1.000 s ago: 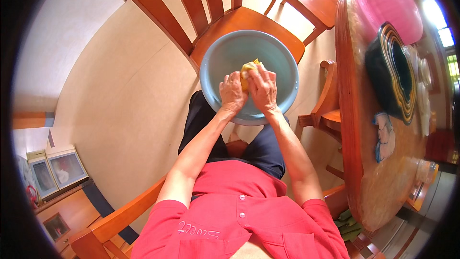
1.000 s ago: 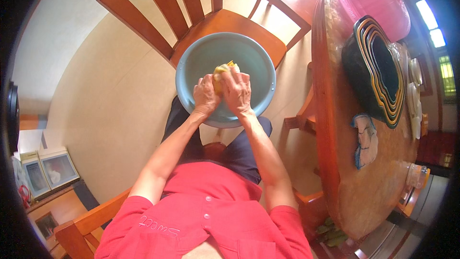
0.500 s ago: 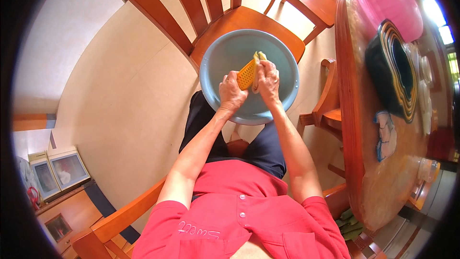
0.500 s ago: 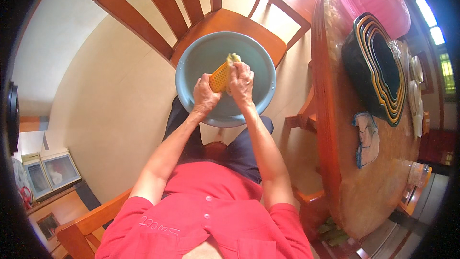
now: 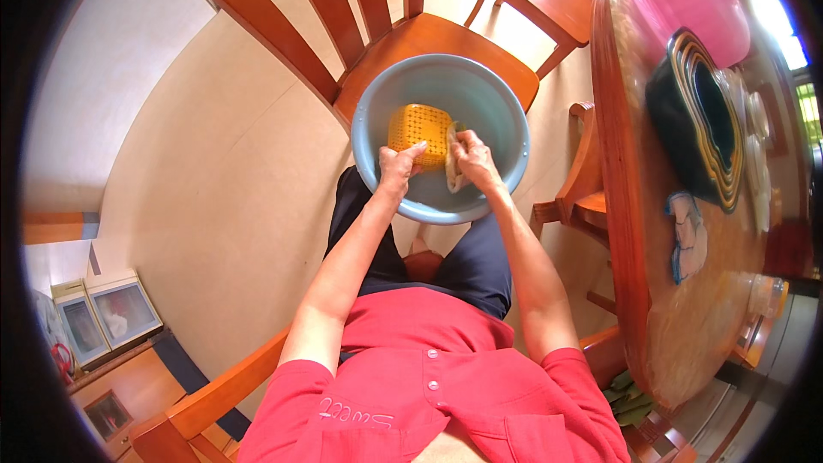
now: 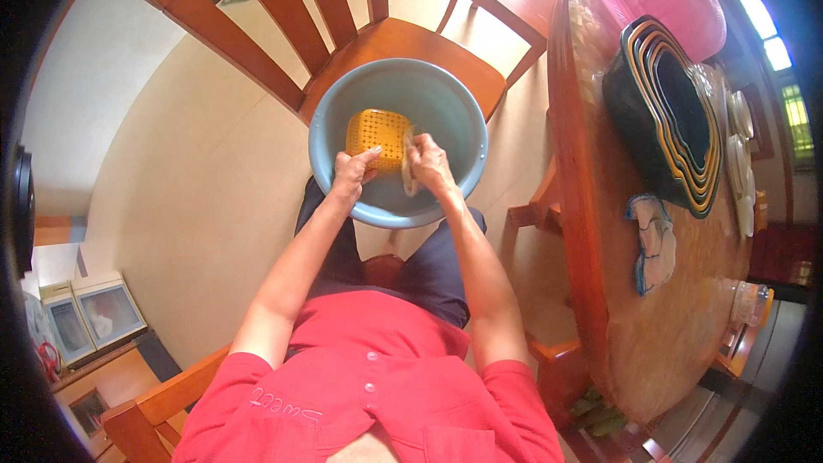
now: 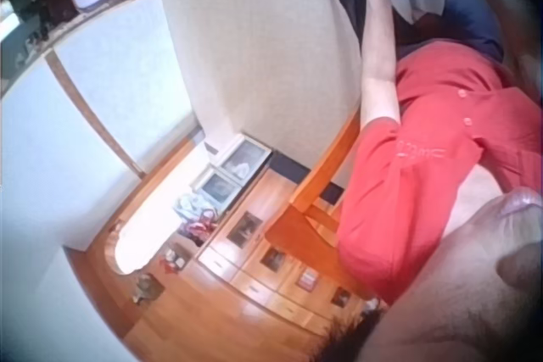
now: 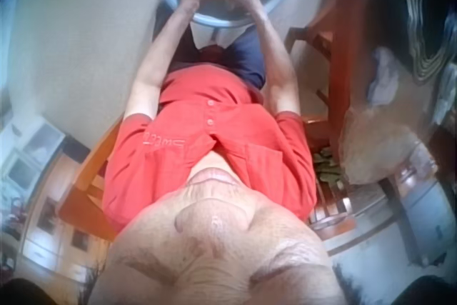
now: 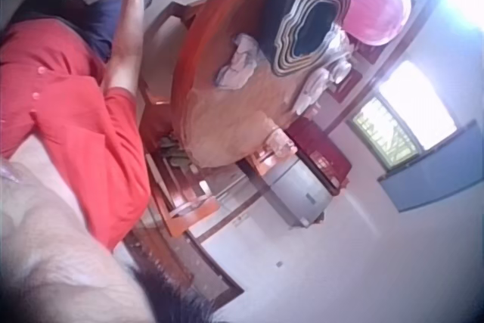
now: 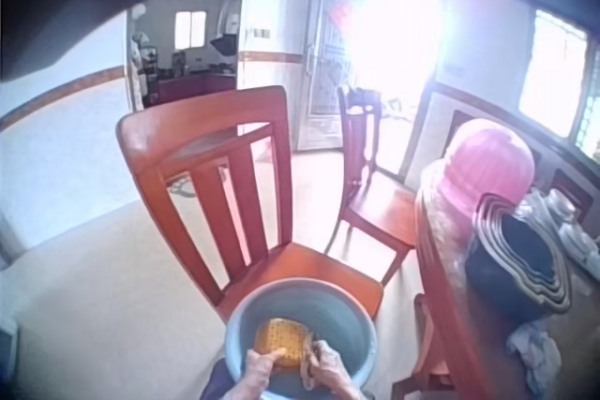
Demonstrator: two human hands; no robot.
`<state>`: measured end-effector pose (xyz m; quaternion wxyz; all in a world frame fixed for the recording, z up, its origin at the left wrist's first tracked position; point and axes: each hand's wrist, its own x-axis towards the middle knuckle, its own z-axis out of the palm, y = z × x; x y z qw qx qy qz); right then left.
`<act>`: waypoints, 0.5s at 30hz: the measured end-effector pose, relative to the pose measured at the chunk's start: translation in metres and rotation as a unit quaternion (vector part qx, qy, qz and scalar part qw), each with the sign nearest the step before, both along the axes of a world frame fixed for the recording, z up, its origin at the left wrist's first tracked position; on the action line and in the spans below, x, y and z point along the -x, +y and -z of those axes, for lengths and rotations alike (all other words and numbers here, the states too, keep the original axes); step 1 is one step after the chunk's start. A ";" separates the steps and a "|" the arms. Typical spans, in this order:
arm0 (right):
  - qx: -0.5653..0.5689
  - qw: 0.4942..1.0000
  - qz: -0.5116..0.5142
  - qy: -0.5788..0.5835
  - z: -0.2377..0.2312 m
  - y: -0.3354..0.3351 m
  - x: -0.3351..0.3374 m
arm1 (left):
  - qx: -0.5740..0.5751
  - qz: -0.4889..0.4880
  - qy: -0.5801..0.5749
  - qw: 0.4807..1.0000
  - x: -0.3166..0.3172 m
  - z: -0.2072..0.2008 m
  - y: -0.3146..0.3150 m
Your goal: The person washes a dark blue plastic container and a yellow plastic strainer in a light blue basin filled with water while seated. They use a cloth to scrub the items, then move to the kitchen sink to rinse the basin and a pink plastic lid under running water.
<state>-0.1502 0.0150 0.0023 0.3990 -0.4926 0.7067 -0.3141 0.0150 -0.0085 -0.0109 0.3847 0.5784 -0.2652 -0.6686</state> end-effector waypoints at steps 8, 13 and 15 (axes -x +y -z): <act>0.223 0.953 -0.109 0.175 0.003 0.010 -0.014 | -0.061 0.002 0.094 0.994 -0.004 0.021 -0.003; 0.219 0.964 -0.081 0.124 0.041 -0.004 0.007 | -0.063 -0.026 0.005 0.998 0.004 0.013 -0.003; 0.155 0.973 -0.075 0.156 0.044 -0.005 0.011 | -0.072 -0.023 -0.027 0.997 0.003 -0.006 -0.001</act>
